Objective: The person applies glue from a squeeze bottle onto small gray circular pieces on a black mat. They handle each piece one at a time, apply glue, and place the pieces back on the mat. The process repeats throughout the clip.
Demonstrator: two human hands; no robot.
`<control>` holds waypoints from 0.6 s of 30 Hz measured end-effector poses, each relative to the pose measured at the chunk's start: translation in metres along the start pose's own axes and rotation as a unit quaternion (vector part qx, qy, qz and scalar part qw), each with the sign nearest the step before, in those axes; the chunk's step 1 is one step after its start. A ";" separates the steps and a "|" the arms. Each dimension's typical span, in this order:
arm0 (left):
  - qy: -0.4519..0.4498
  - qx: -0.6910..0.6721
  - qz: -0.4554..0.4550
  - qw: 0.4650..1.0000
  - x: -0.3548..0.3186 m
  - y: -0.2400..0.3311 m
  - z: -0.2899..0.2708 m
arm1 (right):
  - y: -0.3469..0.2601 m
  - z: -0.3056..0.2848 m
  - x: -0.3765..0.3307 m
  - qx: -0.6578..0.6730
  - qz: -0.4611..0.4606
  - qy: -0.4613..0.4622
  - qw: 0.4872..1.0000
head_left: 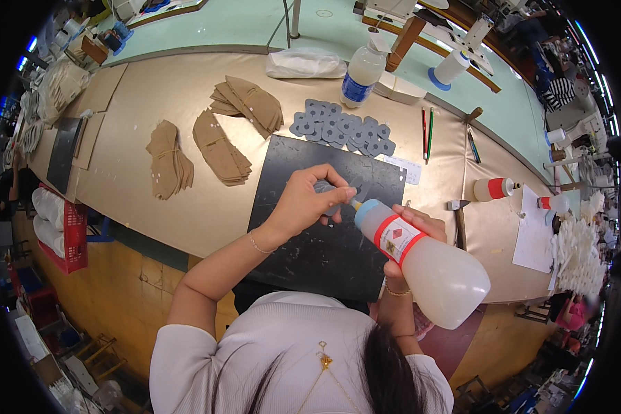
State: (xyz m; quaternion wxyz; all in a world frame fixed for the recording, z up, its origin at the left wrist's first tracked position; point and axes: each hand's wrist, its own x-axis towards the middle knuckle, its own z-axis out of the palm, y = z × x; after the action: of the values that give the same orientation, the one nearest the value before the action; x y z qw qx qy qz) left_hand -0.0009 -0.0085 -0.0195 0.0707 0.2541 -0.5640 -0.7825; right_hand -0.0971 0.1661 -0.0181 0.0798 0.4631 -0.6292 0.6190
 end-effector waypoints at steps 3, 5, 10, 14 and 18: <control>-0.010 -0.019 -0.008 1.000 0.002 -0.003 0.000 | 0.000 -0.003 -0.003 0.014 0.018 0.008 1.000; -0.009 -0.003 -0.003 1.000 0.007 -0.004 0.000 | -0.005 -0.005 -0.004 0.021 0.050 0.028 0.998; 0.027 0.051 0.016 0.998 0.053 -0.012 -0.015 | 0.001 -0.006 -0.006 0.070 0.057 0.067 0.994; 0.081 0.116 0.036 0.989 0.111 -0.027 -0.051 | -0.002 -0.007 -0.006 0.073 0.060 0.068 0.993; 0.145 0.137 0.047 0.979 0.134 -0.030 -0.077 | -0.002 -0.011 -0.005 0.069 0.057 0.062 0.994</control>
State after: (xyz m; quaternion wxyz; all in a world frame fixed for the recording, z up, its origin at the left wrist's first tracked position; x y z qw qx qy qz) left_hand -0.0738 -0.1163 -0.1080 0.1531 0.3457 -0.6608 -0.6483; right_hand -0.0976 0.1782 -0.0174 0.0512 0.3914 -0.6044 0.6921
